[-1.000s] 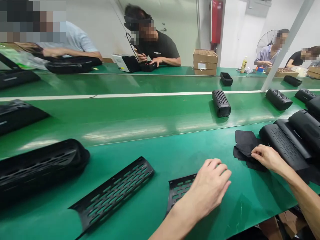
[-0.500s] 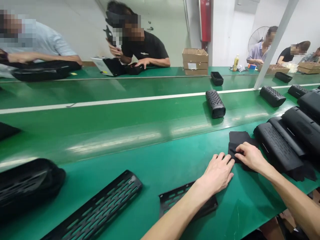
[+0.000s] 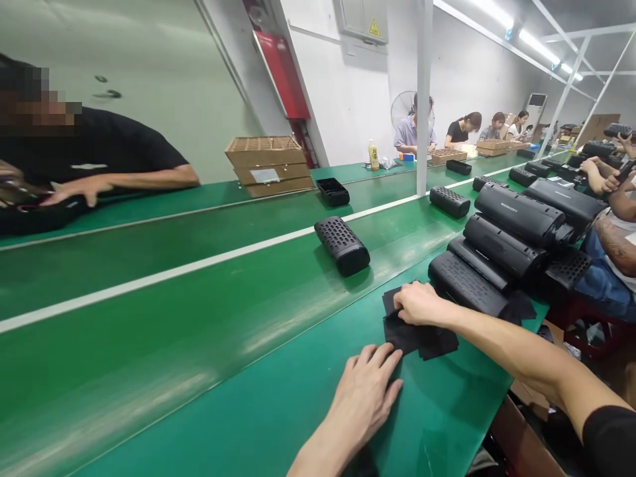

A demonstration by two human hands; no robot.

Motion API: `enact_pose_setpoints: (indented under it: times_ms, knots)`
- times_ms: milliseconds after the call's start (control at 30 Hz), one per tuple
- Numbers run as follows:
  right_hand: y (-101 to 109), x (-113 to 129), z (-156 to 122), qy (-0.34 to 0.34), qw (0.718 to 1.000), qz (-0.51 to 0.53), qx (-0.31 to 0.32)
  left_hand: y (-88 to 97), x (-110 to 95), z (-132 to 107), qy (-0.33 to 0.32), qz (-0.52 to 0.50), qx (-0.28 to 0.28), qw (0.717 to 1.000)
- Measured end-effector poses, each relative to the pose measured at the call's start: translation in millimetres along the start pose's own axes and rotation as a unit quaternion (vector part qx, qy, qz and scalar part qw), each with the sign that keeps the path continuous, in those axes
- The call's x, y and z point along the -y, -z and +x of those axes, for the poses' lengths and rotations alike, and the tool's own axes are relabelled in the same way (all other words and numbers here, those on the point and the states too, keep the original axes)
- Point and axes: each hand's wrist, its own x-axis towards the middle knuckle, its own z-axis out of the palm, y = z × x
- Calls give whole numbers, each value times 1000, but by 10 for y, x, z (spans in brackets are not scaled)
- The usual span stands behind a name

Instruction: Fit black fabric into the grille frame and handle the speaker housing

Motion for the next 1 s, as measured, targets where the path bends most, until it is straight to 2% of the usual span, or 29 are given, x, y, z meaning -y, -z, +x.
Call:
enact_pose_setpoints:
  times_ms: [133,233,300,400,533,800,1000]
  knots:
    - [271,33,272,-56,996,-8,-72,24,-53,-21,7,-15,7,1000]
    - [214,36,148,-75,989,1,-125,-10,-99,-83,1,-33,-3,999]
    - [23,-5,-39,-58,993,17,-103,-46,-105,-115,-11,-42,-14,999]
    - [-338,-119,-295,-16,999,36,-24,-83,-86,-130,-16,-41,-21,999]
    - [-642,-212,-395,-10,999,37,8,-74,-85,-140,-17,-37,-11,999]
    - [-629,-277,-303,4,999,41,27,-66,-128,-156,-10,-37,-11,999]
    - [-580,-354,-236,22,996,57,59,-9,-127,-138,2,-63,12,998]
